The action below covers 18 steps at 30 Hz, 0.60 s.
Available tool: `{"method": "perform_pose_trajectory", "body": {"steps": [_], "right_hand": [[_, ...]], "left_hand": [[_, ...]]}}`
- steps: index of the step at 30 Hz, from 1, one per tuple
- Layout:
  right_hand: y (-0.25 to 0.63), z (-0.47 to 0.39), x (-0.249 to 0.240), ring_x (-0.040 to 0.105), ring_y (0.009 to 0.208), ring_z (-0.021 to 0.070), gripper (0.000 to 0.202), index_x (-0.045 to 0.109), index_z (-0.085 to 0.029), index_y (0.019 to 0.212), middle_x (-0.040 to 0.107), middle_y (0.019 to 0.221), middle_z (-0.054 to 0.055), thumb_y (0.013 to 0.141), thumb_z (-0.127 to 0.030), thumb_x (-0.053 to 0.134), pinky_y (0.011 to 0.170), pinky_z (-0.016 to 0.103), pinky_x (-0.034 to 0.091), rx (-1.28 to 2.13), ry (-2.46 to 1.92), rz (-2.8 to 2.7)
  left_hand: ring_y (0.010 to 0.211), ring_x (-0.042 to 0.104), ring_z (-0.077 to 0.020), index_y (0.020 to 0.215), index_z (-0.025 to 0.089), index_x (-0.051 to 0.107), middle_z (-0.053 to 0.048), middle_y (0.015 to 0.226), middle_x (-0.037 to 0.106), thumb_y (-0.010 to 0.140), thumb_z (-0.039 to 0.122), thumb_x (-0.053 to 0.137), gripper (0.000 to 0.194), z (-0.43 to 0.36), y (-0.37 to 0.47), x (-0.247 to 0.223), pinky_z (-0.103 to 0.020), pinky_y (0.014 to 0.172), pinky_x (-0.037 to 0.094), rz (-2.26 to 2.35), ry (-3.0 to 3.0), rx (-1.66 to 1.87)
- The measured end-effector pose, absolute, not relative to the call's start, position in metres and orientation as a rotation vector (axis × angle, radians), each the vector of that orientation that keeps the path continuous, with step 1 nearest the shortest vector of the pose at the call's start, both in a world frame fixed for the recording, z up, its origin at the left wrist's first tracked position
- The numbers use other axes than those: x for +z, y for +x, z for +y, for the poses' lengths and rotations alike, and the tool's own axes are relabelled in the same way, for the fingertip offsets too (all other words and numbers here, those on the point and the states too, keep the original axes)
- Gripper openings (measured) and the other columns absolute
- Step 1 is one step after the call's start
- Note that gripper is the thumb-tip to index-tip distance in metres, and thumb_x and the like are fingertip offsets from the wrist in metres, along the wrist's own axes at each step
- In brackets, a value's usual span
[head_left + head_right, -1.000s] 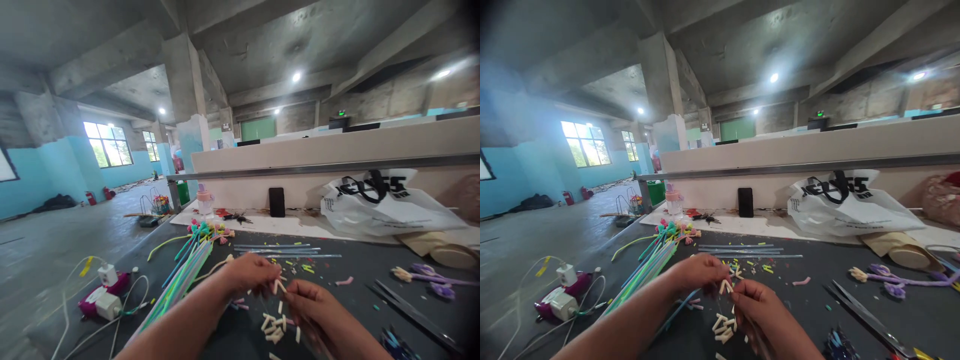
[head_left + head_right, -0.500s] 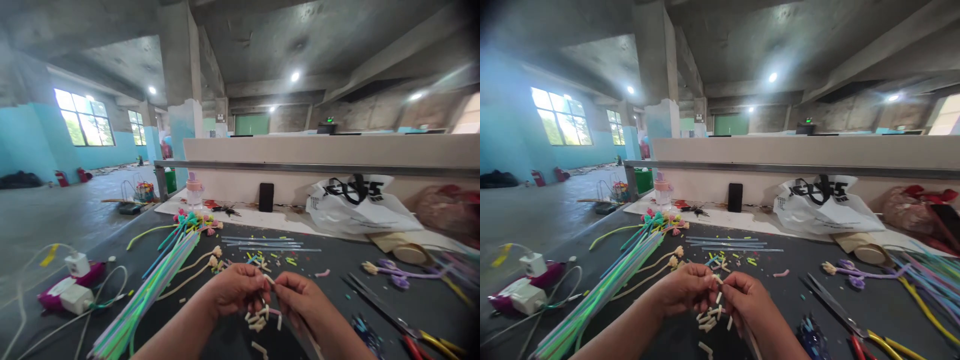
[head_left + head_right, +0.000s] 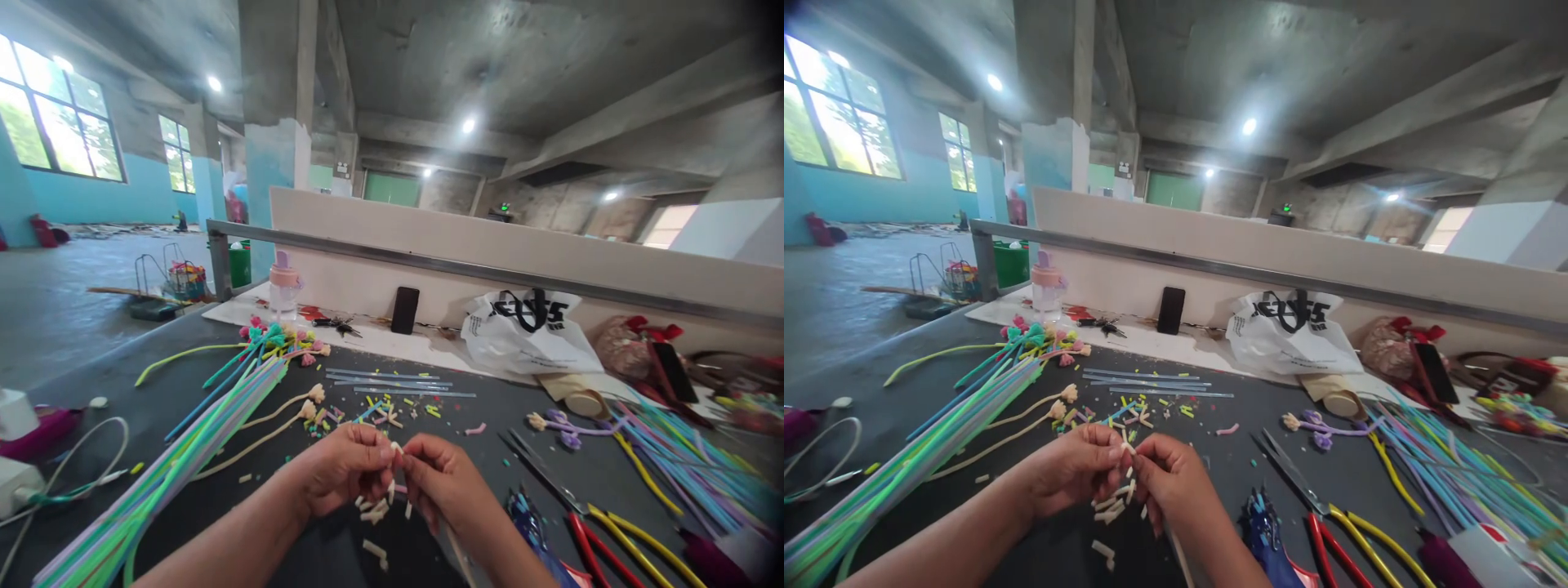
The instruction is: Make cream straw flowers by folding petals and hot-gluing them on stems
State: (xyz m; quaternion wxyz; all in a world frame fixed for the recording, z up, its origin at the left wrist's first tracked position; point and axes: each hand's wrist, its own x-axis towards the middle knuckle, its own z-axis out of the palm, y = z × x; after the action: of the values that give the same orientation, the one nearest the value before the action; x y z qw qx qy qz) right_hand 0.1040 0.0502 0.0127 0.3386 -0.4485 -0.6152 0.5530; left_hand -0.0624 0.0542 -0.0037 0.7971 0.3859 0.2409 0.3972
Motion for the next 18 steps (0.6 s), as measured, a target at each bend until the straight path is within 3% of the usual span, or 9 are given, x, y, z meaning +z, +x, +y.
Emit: {"method": "perform_pose_trajectory", "body": {"steps": [7,12,18], "right_hand": [[0.103,0.048,0.009,0.045,0.029,0.0048,0.040,0.052,-0.016,0.073,0.054,0.049,-0.006,0.075,-0.055,0.056,0.027,0.013,0.033,1.388,-1.116,-1.678],[0.100,0.048,0.010,0.046,0.028,0.0059,0.041,0.049,-0.016,0.064,0.055,0.048,-0.005,0.072,-0.056,0.058,0.026,0.014,0.033,1.483,-1.109,-1.640],[0.099,0.046,0.010,0.047,0.029,0.0055,0.038,0.050,-0.015,0.067,0.056,0.051,-0.004,0.072,-0.052,0.060,0.027,0.014,0.035,1.563,-1.022,-1.614]], "left_hand": [[0.045,0.038,-0.0029,0.066,0.011,0.070,0.003,0.048,0.050,0.060,0.025,0.076,0.017,0.053,-0.056,-0.006,-0.017,0.047,0.027,0.586,0.829,1.048],[0.061,0.049,-0.0073,0.074,0.013,0.072,-0.002,0.067,0.063,0.061,0.029,0.075,0.020,0.049,-0.051,0.000,-0.019,0.060,0.035,0.684,0.814,1.172],[0.065,0.050,-0.0106,0.057,0.012,0.066,-0.001,0.060,0.059,0.070,0.032,0.066,0.024,0.047,-0.042,-0.002,-0.023,0.068,0.036,0.802,1.089,1.302]]}}
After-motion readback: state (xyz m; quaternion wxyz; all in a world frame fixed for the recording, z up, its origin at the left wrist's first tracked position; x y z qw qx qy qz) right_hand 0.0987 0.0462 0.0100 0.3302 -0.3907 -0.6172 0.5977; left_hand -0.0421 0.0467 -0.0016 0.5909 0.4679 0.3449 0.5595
